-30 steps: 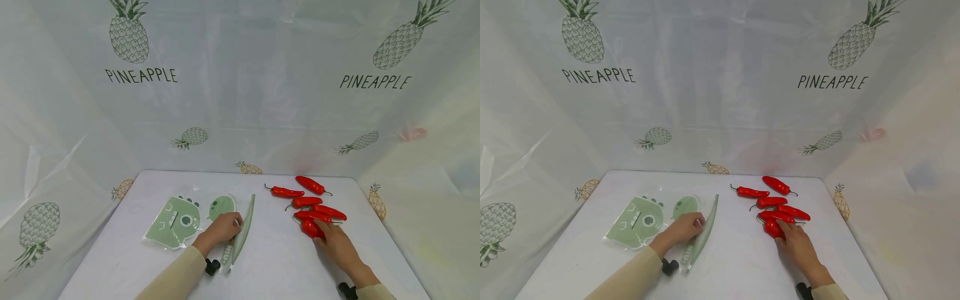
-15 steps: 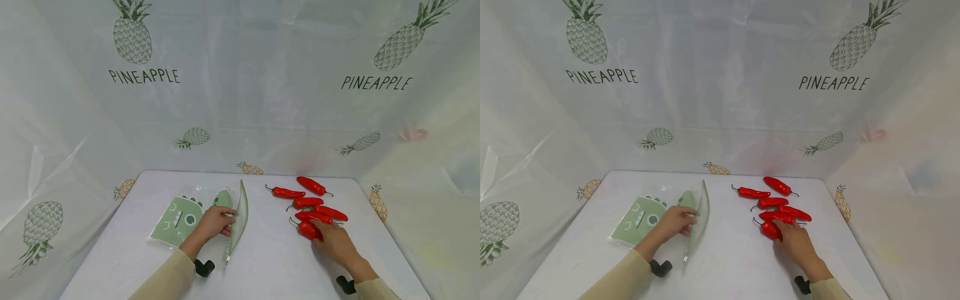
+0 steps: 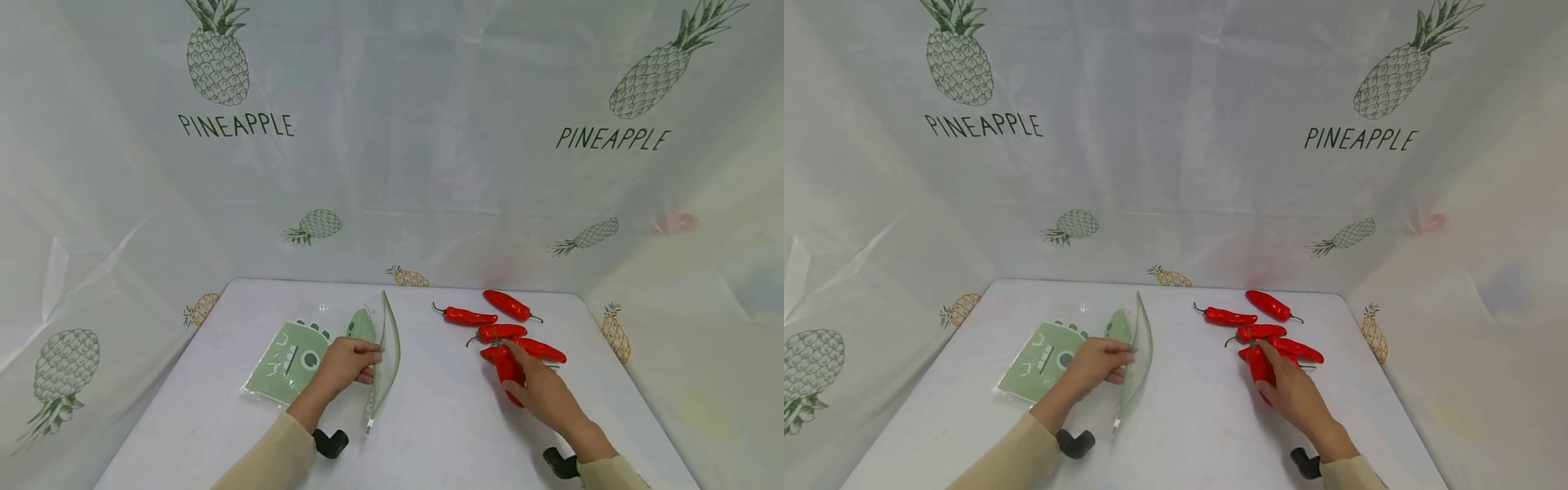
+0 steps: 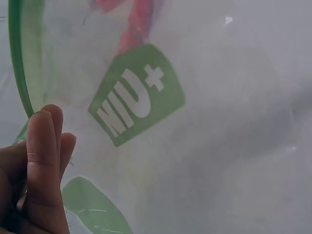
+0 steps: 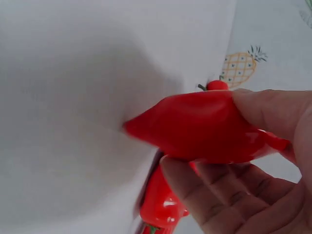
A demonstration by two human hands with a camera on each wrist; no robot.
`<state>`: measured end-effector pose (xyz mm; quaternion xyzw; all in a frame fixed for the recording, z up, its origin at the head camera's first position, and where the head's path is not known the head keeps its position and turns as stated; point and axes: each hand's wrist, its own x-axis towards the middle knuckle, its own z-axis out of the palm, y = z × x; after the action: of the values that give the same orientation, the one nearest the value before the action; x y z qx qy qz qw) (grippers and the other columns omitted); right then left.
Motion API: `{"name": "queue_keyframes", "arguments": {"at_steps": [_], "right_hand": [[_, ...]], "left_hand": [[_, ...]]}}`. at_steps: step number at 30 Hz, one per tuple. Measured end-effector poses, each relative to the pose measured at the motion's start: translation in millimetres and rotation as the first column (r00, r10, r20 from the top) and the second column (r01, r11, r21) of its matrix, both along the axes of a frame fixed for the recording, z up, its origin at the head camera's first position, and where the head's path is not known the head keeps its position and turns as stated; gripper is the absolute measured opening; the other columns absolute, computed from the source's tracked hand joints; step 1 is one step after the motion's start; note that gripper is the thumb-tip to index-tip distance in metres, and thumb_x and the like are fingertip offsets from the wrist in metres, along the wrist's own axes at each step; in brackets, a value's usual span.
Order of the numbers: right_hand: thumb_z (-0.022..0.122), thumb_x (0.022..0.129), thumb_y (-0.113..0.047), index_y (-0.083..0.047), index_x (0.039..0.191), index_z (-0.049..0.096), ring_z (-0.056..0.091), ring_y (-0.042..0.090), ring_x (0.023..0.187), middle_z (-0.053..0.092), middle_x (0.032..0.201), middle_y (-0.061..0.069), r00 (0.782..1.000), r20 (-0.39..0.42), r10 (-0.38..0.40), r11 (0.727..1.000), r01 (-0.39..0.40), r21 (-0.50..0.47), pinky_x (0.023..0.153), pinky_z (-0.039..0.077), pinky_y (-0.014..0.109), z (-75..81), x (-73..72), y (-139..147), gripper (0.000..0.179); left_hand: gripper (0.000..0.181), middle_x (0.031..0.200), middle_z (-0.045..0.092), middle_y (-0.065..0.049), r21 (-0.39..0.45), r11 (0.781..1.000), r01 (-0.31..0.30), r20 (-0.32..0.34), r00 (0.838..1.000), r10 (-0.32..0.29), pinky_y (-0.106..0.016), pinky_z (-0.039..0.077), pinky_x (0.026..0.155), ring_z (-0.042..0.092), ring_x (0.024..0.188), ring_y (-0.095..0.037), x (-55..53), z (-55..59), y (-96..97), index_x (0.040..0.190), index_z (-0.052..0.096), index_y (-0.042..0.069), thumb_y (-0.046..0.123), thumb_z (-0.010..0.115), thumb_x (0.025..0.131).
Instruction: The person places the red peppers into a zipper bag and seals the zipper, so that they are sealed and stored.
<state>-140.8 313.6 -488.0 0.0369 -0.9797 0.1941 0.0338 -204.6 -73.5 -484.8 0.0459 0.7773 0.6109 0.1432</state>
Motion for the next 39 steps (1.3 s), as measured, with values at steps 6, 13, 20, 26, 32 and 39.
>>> {"name": "queue_keyframes", "arguments": {"at_steps": [6, 13, 20, 26, 32, 39], "right_hand": [[0.087, 0.088, -0.019, -0.01, 0.158, 0.04, 0.062, 0.031, 0.103, 0.067, 0.125, 0.018, 0.999, 0.017, -0.038, 0.991, 0.04, -0.127, 0.073, 0.066, 0.038, -3.0, -4.1, -6.7, 0.084], [0.085, 0.089, -0.017, -0.015, 0.158, 0.039, 0.065, 0.029, 0.103, 0.07, 0.123, 0.016, 0.999, -0.01, -0.047, 0.972, 0.043, -0.232, 0.071, 0.065, 0.032, -2.0, -6.4, -21.5, 0.083], [0.085, 0.089, -0.013, -0.02, 0.157, 0.039, 0.069, 0.033, 0.105, 0.069, 0.125, 0.018, 0.997, -0.059, -0.05, 0.951, 0.029, -0.306, 0.073, 0.067, 0.036, -0.2, -9.0, -39.6, 0.081], [0.087, 0.086, -0.012, -0.021, 0.156, 0.04, 0.069, 0.03, 0.103, 0.07, 0.123, 0.016, 0.993, -0.108, -0.046, 0.942, 0.007, -0.337, 0.07, 0.065, 0.03, -0.9, -10.2, -53.6, 0.085], [0.088, 0.085, -0.013, -0.02, 0.156, 0.04, 0.069, 0.03, 0.105, 0.07, 0.125, 0.017, 0.991, -0.135, -0.022, 0.926, -0.031, -0.377, 0.071, 0.067, 0.032, 4.9, -9.4, -70.7, 0.086], [0.089, 0.084, -0.01, -0.024, 0.156, 0.038, 0.069, 0.029, 0.104, 0.068, 0.13, 0.017, 0.989, -0.145, -0.003, 0.898, -0.061, -0.435, 0.075, 0.068, 0.035, 21.2, -8.6, -92.1, 0.089]], "left_hand": [[0.032, 0.102, 0.076, -0.012, 0.041, 0.999, -0.007, -0.004, 1.0, 0.007, -0.031, 0.068, 0.068, 0.07, 0.07, -0.013, 3.8, 4.0, -1.5, 0.125, 0.074, -0.004, 0.013, 0.074, 0.098], [0.032, 0.099, 0.076, -0.012, 0.072, 0.997, -0.013, -0.014, 1.0, 0.014, -0.031, 0.068, 0.069, 0.069, 0.07, -0.013, 7.5, 6.2, -3.3, 0.125, 0.074, -0.005, 0.013, 0.074, 0.099], [0.031, 0.097, 0.076, -0.011, 0.083, 0.996, -0.038, -0.013, 0.999, 0.039, -0.031, 0.068, 0.068, 0.07, 0.068, -0.013, 12.5, 9.3, -3.1, 0.124, 0.074, -0.005, 0.013, 0.074, 0.099], [0.033, 0.098, 0.075, -0.014, 0.09, 0.995, -0.049, -0.015, 0.999, 0.051, -0.029, 0.067, 0.068, 0.07, 0.067, -0.012, 16.9, 10.1, -1.7, 0.127, 0.072, -0.007, 0.011, 0.073, 0.099], [0.033, 0.099, 0.074, -0.018, 0.073, 0.996, -0.05, -0.036, 0.998, 0.053, -0.029, 0.067, 0.068, 0.069, 0.067, -0.011, 21.7, 11.1, 0.9, 0.127, 0.071, -0.008, 0.009, 0.071, 0.099], [0.032, 0.095, 0.074, -0.013, 0.051, 0.997, -0.063, -0.053, 0.996, 0.066, -0.03, 0.068, 0.068, 0.07, 0.067, -0.012, 24.2, 11.5, 3.4, 0.127, 0.072, -0.006, 0.009, 0.071, 0.099]]}}
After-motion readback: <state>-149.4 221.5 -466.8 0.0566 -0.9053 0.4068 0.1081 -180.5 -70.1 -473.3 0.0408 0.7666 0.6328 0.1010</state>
